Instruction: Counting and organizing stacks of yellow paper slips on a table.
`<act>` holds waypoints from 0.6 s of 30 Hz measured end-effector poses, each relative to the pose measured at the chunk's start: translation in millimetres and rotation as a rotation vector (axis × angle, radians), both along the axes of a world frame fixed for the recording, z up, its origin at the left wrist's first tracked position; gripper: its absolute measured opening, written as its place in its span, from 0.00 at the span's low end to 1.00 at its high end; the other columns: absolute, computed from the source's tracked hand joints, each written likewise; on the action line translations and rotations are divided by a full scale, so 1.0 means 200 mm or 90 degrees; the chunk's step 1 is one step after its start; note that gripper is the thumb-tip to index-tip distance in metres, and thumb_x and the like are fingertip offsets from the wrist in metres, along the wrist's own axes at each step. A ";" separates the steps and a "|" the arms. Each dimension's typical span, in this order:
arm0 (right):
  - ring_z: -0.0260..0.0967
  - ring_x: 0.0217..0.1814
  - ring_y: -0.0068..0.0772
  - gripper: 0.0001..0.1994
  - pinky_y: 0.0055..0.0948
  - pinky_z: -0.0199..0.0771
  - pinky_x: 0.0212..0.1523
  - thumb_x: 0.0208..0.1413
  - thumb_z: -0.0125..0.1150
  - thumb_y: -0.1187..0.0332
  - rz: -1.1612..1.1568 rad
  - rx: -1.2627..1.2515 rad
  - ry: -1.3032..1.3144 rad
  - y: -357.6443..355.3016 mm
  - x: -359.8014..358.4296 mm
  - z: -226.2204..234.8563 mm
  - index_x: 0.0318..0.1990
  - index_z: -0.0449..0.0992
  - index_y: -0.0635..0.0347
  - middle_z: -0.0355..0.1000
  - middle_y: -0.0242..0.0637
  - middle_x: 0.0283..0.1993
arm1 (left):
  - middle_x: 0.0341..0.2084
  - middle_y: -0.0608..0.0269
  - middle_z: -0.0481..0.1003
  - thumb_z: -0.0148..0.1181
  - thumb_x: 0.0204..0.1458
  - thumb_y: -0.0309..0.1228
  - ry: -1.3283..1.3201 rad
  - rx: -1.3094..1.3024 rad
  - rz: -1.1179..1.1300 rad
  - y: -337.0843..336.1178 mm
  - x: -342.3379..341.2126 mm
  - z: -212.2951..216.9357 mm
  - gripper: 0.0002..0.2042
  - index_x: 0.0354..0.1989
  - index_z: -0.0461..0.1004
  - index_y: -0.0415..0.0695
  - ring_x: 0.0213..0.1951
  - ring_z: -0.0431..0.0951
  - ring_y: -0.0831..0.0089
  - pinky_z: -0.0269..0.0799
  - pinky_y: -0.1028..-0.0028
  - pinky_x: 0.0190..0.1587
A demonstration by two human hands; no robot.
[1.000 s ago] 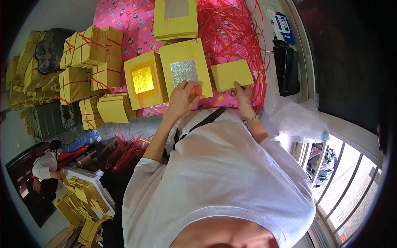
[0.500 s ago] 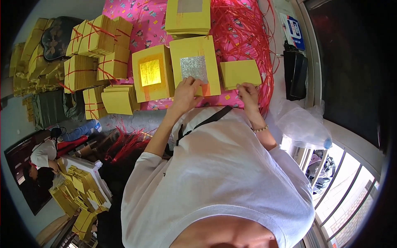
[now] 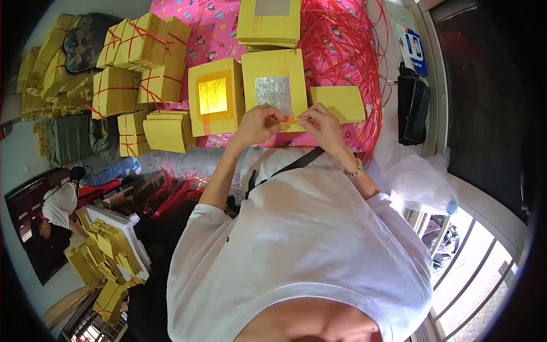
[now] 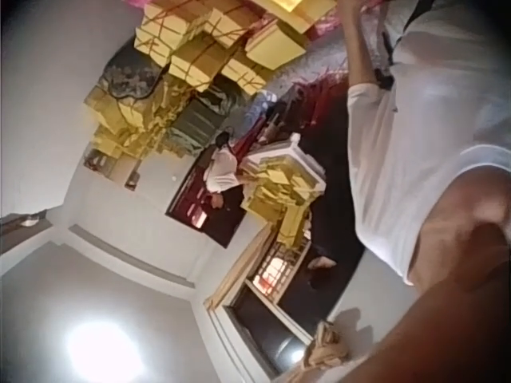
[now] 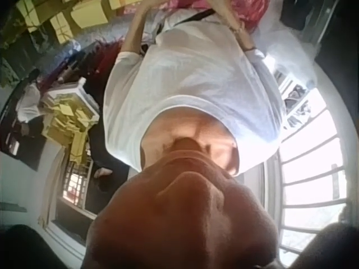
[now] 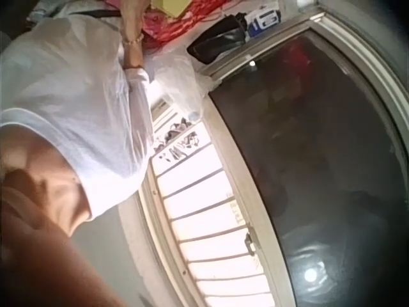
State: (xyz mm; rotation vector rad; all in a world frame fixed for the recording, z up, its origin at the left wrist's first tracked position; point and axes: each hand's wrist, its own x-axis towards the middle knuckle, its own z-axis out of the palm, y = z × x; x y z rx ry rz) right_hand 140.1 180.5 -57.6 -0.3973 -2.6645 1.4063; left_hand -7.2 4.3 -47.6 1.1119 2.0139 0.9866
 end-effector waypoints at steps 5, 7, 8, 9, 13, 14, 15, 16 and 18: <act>0.68 0.31 0.29 0.18 0.26 0.70 0.34 0.43 0.69 0.68 -0.108 -0.057 -0.028 0.01 -0.02 0.07 0.40 0.69 0.60 0.65 0.34 0.35 | 0.19 0.65 0.71 0.58 0.48 0.27 -0.153 -0.018 0.080 -0.01 -0.02 -0.04 0.07 0.34 0.73 0.39 0.21 0.67 0.81 0.65 0.78 0.27; 0.68 0.32 0.30 0.18 0.26 0.70 0.34 0.42 0.70 0.67 -0.090 -0.020 -0.064 0.04 0.00 0.08 0.39 0.69 0.60 0.64 0.34 0.35 | 0.19 0.66 0.70 0.57 0.48 0.27 -0.156 -0.024 0.082 -0.01 -0.03 -0.04 0.06 0.34 0.73 0.39 0.21 0.66 0.82 0.64 0.78 0.26; 0.68 0.33 0.32 0.19 0.28 0.70 0.35 0.41 0.70 0.66 -0.018 0.042 -0.041 0.05 0.01 0.07 0.39 0.68 0.59 0.64 0.34 0.34 | 0.19 0.66 0.69 0.57 0.49 0.27 -0.160 -0.030 0.082 -0.01 -0.03 -0.03 0.06 0.34 0.72 0.39 0.21 0.66 0.82 0.64 0.78 0.26; 0.68 0.34 0.34 0.19 0.30 0.70 0.37 0.40 0.70 0.65 0.055 0.104 -0.017 0.06 0.02 0.07 0.38 0.68 0.59 0.64 0.35 0.34 | 0.19 0.66 0.69 0.57 0.49 0.27 -0.160 -0.030 0.082 -0.01 -0.03 -0.03 0.06 0.34 0.72 0.39 0.21 0.66 0.82 0.64 0.78 0.26; 0.68 0.38 0.38 0.20 0.34 0.70 0.39 0.39 0.70 0.63 0.071 0.205 0.053 0.05 0.01 0.06 0.39 0.69 0.58 0.65 0.35 0.35 | 0.20 0.66 0.70 0.56 0.49 0.26 -0.156 -0.024 0.068 -0.01 -0.02 -0.05 0.07 0.35 0.72 0.39 0.22 0.67 0.82 0.64 0.79 0.27; 0.68 0.38 0.38 0.19 0.34 0.69 0.39 0.40 0.69 0.63 0.082 0.195 0.055 0.05 0.00 0.06 0.38 0.70 0.58 0.65 0.35 0.36 | 0.20 0.66 0.71 0.56 0.48 0.26 -0.165 -0.013 0.067 -0.01 -0.02 -0.06 0.07 0.35 0.72 0.39 0.22 0.68 0.81 0.65 0.79 0.28; 0.68 0.39 0.39 0.17 0.35 0.69 0.39 0.40 0.69 0.63 0.093 0.184 0.056 0.06 0.00 0.06 0.37 0.72 0.58 0.66 0.35 0.37 | 0.20 0.66 0.71 0.56 0.48 0.26 -0.165 -0.013 0.068 -0.02 -0.02 -0.07 0.07 0.35 0.72 0.39 0.22 0.68 0.81 0.65 0.79 0.28; 0.68 0.39 0.39 0.17 0.35 0.69 0.39 0.40 0.69 0.63 0.094 0.185 0.056 0.06 0.00 0.07 0.37 0.72 0.58 0.66 0.35 0.37 | 0.20 0.66 0.71 0.57 0.48 0.25 -0.182 0.008 0.069 -0.01 -0.02 -0.08 0.07 0.35 0.72 0.39 0.23 0.69 0.81 0.66 0.79 0.29; 0.68 0.38 0.38 0.12 0.35 0.68 0.39 0.43 0.67 0.65 0.112 0.116 0.008 0.07 -0.01 0.09 0.34 0.74 0.59 0.67 0.34 0.36 | 0.21 0.66 0.72 0.57 0.47 0.24 -0.199 0.029 0.071 -0.02 -0.01 -0.09 0.07 0.35 0.72 0.39 0.24 0.70 0.81 0.68 0.79 0.31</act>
